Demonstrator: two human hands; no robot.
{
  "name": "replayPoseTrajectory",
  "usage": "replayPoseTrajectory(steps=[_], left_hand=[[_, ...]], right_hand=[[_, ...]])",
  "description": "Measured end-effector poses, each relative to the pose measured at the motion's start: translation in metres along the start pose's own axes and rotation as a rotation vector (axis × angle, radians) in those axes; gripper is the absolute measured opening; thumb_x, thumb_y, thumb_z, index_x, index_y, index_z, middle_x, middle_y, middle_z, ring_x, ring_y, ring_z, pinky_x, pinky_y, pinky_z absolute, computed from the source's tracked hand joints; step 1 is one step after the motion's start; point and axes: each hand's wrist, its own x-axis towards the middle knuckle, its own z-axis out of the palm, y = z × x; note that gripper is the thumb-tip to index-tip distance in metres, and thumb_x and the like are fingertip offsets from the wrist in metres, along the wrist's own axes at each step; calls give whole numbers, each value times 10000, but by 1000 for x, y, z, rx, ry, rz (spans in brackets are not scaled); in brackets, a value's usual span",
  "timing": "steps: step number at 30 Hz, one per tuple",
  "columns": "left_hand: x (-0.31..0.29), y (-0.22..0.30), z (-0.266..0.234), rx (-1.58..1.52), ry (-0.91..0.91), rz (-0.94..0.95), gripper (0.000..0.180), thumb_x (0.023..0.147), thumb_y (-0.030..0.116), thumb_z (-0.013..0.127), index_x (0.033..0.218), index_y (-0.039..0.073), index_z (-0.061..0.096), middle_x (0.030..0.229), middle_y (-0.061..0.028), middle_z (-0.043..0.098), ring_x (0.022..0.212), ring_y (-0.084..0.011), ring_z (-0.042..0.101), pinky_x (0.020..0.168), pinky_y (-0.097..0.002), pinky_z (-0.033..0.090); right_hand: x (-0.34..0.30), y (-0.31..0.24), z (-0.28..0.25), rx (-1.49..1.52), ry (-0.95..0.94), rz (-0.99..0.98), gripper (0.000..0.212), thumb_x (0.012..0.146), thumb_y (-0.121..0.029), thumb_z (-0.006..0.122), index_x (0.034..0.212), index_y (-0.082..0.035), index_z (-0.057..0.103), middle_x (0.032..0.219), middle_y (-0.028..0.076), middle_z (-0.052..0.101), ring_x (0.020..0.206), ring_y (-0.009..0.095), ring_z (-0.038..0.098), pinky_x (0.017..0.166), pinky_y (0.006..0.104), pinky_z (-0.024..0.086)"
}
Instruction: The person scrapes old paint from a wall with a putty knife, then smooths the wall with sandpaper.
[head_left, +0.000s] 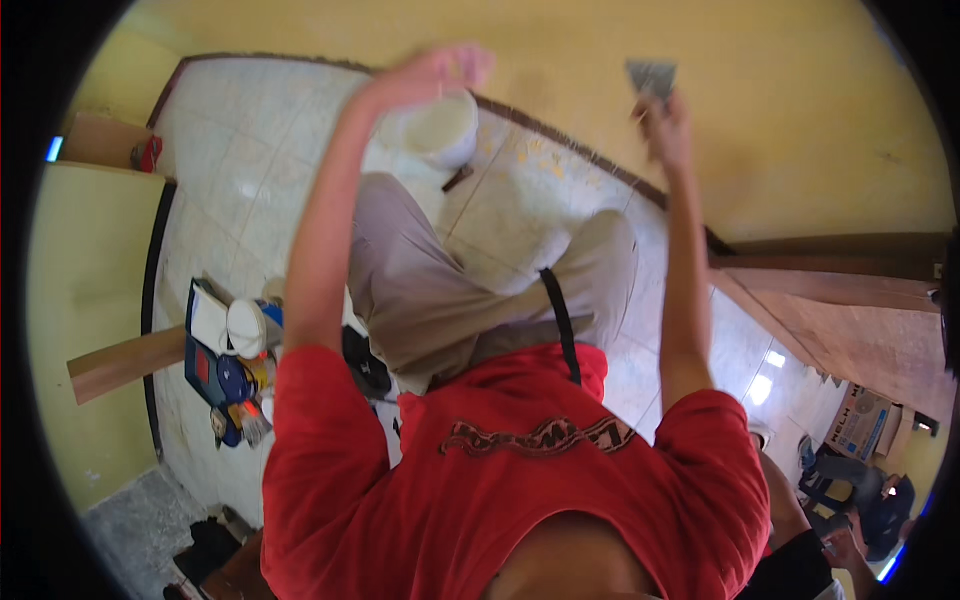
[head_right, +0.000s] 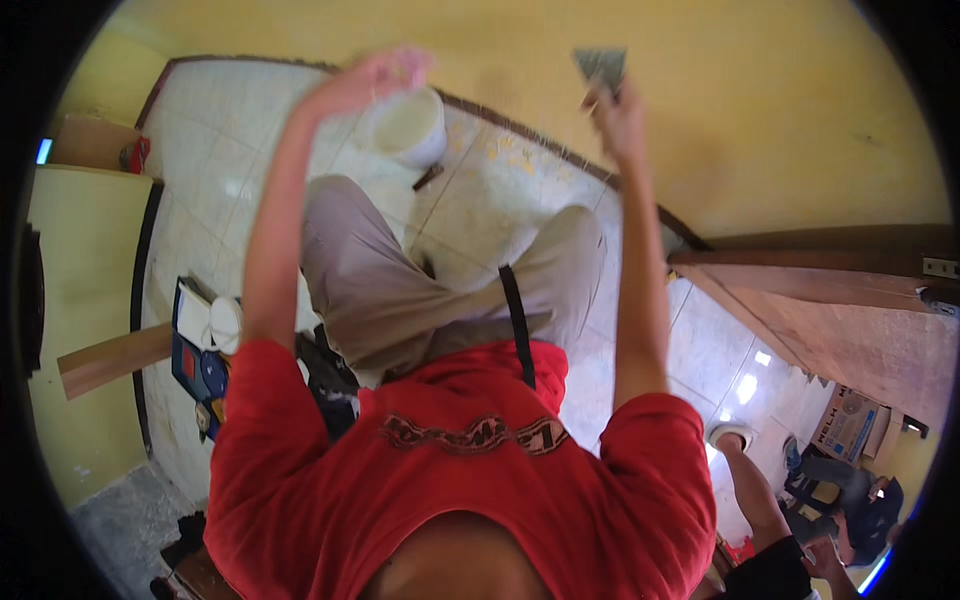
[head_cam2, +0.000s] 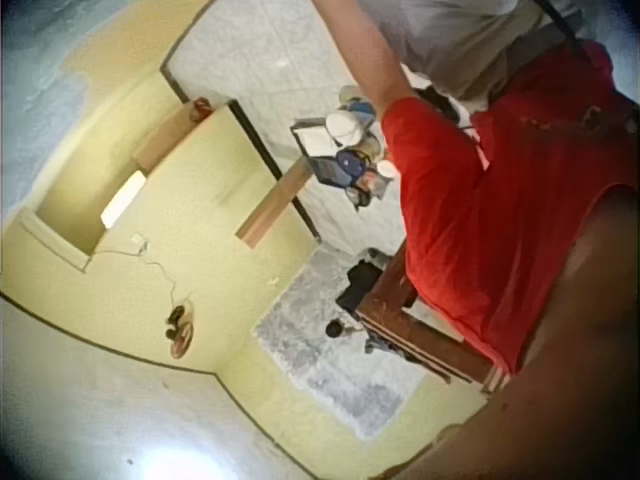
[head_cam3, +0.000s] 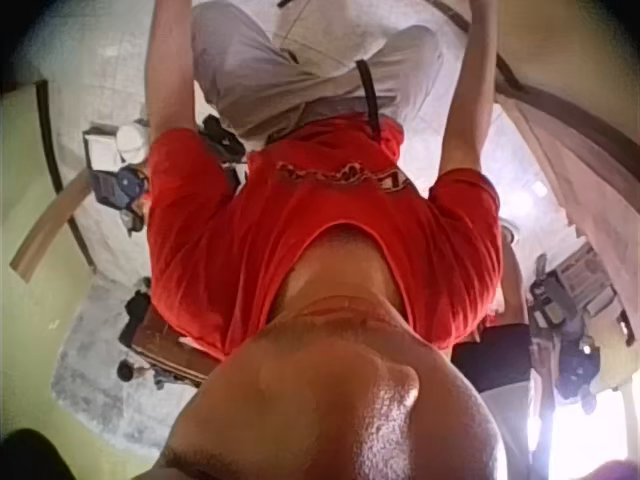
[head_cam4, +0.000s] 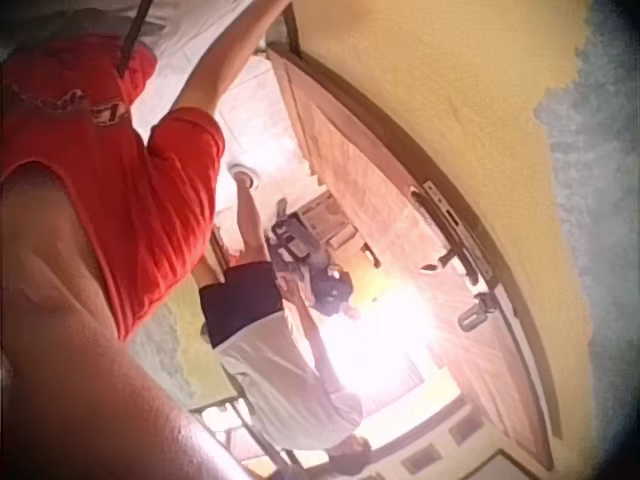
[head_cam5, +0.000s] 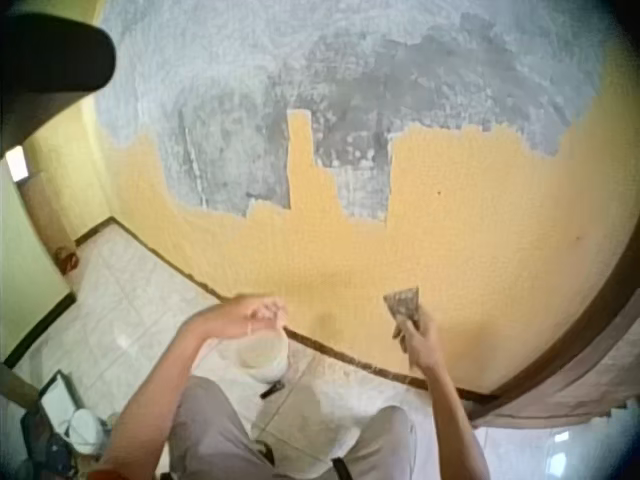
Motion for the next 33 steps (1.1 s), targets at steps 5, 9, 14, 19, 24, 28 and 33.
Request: replayPoseTrajectory(steps=[5, 9, 14, 19, 24, 28, 33], left_hand=[[31, 82, -23, 6, 159, -11, 292, 961, 307, 577, 1106, 55, 606, 882, -17, 629, 795, -119, 592, 746, -299, 538], [54, 43, 4, -225, 255, 28, 223, 977, 270, 544, 999, 57, 607, 830, -23, 631, 728, -133, 604, 661, -278, 541], [82, -32, 31, 13, 173, 26, 235, 876, 217, 662, 1053, 62, 672, 924, -18, 679, 726, -117, 632, 666, -274, 511], [107, 6, 51, -218, 203, 117, 241, 932, 222, 587, 1086, 48, 652, 1036, -49, 685, 863, -161, 648, 775, -310, 523], [133, 56, 22, -1158, 146, 353, 321, 1000, 251, 483, 1183, 1, 567, 1150, -99, 640, 968, -231, 645, 909, -383, 519], [161, 59, 32, -1675, 99, 466, 332, 1012, 296, 468, 1154, 3, 534, 1138, -111, 617, 1013, -233, 637, 980, -412, 506], [184, 48, 54, -1908, 144, 426, 184, 996, 223, 524, 1021, 49, 576, 955, -51, 650, 892, -176, 664, 865, -317, 570]], right_hand=[[52, -77, -43, -22, -29, -254, 212, 953, -258, 577, 892, -55, 569, 636, -14, 541, 498, 48, 433, 450, 215, 340], [81, -90, -50, -65, -60, -284, 244, 925, -214, 570, 857, 20, 579, 698, 145, 567, 643, 250, 539, 545, 341, 419], [82, -72, -44, -39, -97, -236, 239, 957, -276, 583, 854, -60, 583, 610, -39, 495, 521, 42, 431, 477, 213, 335], [56, -138, -14, -49, -78, -231, 275, 971, -270, 561, 833, -33, 588, 586, -33, 489, 524, 56, 445, 481, 237, 351], [66, -238, 25, -652, -96, -414, 298, 975, -231, 514, 897, 47, 585, 637, 143, 599, 586, 219, 599, 544, 345, 463], [88, -252, 39, -1054, -135, -527, 275, 956, -198, 509, 912, 59, 598, 773, 257, 644, 748, 389, 662, 658, 466, 516], [101, -251, 53, -1252, -196, -340, 281, 955, -204, 509, 935, 63, 596, 834, 266, 652, 800, 422, 658, 685, 491, 527]])
